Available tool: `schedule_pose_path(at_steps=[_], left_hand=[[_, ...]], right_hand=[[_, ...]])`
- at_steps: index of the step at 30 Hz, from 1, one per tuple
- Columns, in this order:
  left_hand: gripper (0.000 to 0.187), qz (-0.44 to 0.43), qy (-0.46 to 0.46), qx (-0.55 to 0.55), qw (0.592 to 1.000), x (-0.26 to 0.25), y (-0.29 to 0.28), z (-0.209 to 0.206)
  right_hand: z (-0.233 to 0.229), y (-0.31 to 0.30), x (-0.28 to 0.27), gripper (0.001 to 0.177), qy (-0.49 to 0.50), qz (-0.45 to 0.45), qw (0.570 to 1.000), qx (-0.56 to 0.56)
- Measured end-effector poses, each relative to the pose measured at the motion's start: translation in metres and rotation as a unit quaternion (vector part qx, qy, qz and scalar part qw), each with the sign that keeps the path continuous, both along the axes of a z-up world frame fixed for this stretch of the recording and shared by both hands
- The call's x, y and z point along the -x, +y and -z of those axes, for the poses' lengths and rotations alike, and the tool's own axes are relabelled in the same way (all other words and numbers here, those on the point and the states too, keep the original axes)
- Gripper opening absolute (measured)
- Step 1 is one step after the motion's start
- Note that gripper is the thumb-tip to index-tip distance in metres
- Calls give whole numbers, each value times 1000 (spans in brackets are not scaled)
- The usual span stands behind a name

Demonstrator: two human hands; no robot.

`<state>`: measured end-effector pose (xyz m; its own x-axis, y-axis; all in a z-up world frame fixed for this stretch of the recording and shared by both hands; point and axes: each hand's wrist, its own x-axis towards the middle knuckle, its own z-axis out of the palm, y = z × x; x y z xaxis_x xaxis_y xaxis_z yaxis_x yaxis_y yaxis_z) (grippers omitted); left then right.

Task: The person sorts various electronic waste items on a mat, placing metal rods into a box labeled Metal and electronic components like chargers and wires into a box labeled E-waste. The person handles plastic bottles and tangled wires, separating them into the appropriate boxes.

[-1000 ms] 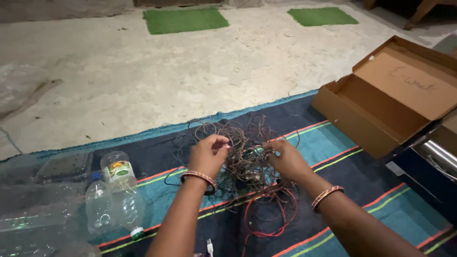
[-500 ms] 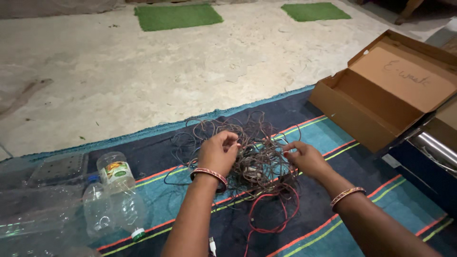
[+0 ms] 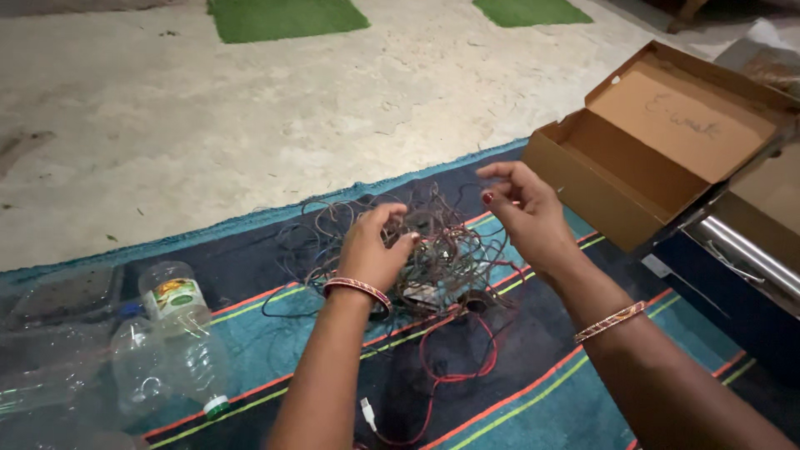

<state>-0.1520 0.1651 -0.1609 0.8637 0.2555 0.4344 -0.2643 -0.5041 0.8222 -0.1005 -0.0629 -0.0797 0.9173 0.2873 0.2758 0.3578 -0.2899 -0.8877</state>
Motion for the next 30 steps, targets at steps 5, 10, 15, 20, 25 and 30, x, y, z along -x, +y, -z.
schedule_pose_path(at_steps=[5, 10, 15, 20, 25, 30], left_hand=[[27, 111, 168, 33, 979, 4, -6, 1], [23, 24, 115, 182, 976, -1, -8, -11], [24, -17, 18, 259, 965, -2, 14, -14], [30, -35, 41, 212, 976, -1, 11, -9], [31, -22, 50, 199, 978, -5, 8, -10], [28, -21, 61, 127, 990, -2, 6, -9]], right_hand=[[-8, -3, 10, 29, -32, -72, 995, -64], [5, -25, -4, 28, 68, -24, 997, -6], [58, -63, -24, 32, 138, -18, 987, 79], [134, -84, -45, 25, 139, 37, 961, 238], [188, -86, -43, 28, 57, -28, 954, 293], [208, -65, -31, 51, 75, -59, 893, 439]])
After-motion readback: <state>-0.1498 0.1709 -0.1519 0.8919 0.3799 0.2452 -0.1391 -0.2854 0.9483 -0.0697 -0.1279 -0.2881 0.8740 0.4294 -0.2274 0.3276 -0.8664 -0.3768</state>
